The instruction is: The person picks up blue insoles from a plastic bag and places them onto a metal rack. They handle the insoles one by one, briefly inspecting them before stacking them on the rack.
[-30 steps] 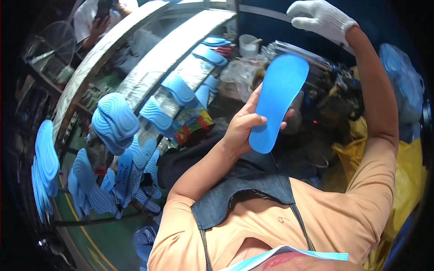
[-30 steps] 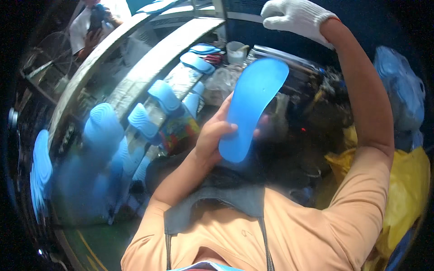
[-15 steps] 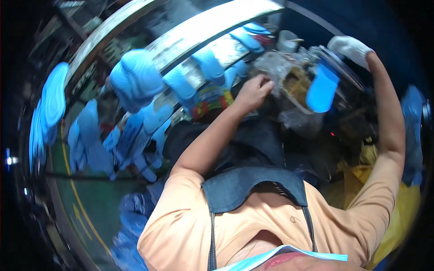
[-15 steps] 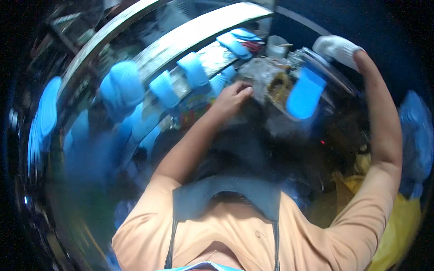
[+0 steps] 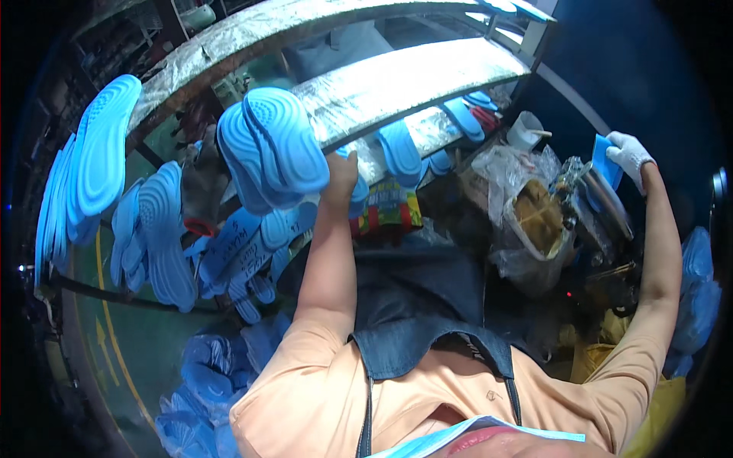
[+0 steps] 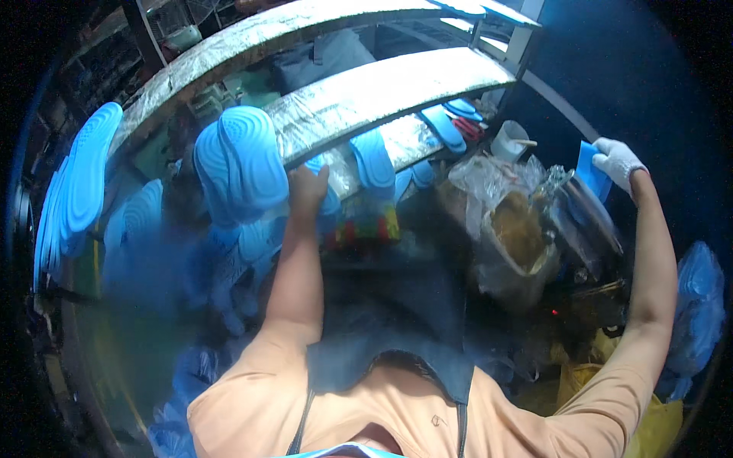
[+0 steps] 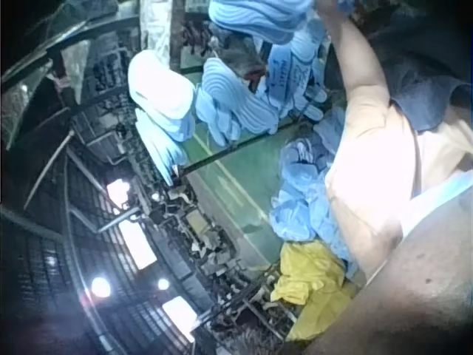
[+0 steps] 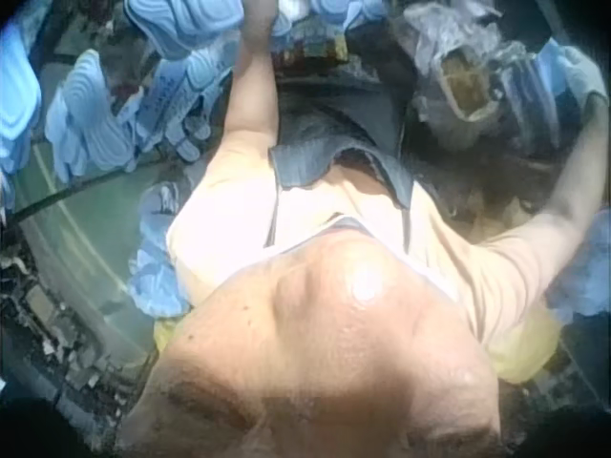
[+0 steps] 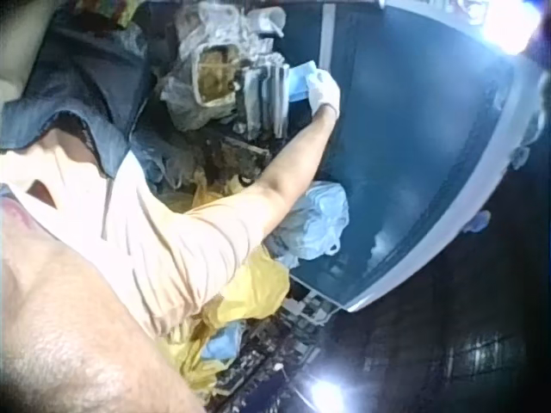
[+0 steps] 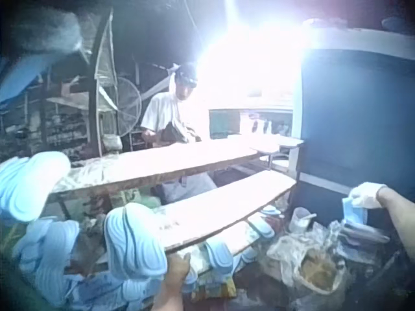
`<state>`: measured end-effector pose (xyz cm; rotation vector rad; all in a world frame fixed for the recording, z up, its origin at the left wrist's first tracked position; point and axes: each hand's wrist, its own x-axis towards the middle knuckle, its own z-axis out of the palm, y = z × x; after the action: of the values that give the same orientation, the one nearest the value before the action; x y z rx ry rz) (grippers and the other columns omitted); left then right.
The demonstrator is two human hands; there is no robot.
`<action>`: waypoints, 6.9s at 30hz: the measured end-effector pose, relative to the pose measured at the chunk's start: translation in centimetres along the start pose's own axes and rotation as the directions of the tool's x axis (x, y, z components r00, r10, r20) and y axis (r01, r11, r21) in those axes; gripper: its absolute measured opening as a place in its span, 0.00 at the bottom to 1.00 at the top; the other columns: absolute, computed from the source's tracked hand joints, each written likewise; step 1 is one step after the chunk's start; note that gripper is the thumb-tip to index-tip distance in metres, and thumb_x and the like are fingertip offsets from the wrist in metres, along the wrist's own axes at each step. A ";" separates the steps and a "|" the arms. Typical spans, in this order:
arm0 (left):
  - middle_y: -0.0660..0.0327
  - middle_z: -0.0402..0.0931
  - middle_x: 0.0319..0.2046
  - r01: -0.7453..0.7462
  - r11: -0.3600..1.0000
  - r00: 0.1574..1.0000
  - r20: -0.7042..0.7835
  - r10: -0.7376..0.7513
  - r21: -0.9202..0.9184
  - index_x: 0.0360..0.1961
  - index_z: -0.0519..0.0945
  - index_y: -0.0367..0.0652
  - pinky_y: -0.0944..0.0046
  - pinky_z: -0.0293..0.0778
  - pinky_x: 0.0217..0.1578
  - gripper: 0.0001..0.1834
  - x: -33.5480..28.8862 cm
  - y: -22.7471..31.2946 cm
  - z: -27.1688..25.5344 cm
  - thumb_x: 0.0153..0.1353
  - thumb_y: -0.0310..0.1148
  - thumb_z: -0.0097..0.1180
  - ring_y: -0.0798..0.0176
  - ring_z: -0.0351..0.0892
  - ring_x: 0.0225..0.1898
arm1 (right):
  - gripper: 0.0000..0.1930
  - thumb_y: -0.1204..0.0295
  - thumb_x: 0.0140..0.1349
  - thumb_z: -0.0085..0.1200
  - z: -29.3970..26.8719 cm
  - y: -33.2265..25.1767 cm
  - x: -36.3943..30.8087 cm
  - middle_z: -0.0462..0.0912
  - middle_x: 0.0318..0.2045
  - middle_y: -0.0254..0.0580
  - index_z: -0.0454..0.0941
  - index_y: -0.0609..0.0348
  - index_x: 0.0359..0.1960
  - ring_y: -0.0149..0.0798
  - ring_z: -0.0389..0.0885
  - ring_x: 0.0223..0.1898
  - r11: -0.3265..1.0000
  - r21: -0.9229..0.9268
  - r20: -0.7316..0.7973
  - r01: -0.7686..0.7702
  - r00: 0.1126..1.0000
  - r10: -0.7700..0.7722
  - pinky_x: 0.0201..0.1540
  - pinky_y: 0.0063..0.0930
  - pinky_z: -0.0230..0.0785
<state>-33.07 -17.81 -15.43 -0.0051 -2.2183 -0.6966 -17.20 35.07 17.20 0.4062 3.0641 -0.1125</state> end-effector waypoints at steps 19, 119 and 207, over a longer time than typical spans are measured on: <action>0.33 0.72 0.54 0.210 0.977 0.905 0.371 -0.207 0.035 0.61 0.69 0.32 0.46 0.66 0.57 0.33 0.3 1.8 -2.0 0.56 0.39 0.53 0.33 0.71 0.56 | 0.21 0.59 0.69 0.40 -8.5 -32.6 23.8 0.81 0.51 0.50 0.77 0.58 0.52 0.50 0.80 0.50 0.773 -0.284 -0.663 0.568 0.466 -0.586 0.53 0.37 0.71; 0.47 0.64 0.61 0.070 0.991 0.766 0.631 -0.124 0.109 0.64 0.64 0.33 0.46 0.53 0.65 0.42 0.5 11.6 2.9 0.56 0.52 0.60 0.46 0.60 0.63 | 0.09 0.72 0.60 0.48 -8.6 -43.2 14.9 0.82 0.25 0.45 0.81 0.61 0.30 0.45 0.83 0.30 0.577 -0.744 -0.164 0.338 0.744 -0.648 0.34 0.40 0.76; 0.43 0.78 0.47 0.389 0.917 0.760 0.595 -0.261 -0.094 0.51 0.78 0.35 0.50 0.71 0.50 0.22 -2.5 0.1 1.5 0.65 0.38 0.43 0.45 0.79 0.48 | 0.11 0.67 0.54 0.56 -9.6 -49.2 14.1 0.86 0.29 0.49 0.87 0.59 0.30 0.45 0.86 0.32 0.358 -0.819 -0.013 0.449 0.608 -0.794 0.36 0.37 0.76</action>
<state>-32.40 -16.45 -17.96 0.0790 -2.7428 -1.2662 -44.07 -7.88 29.17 -0.9872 2.9927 1.3782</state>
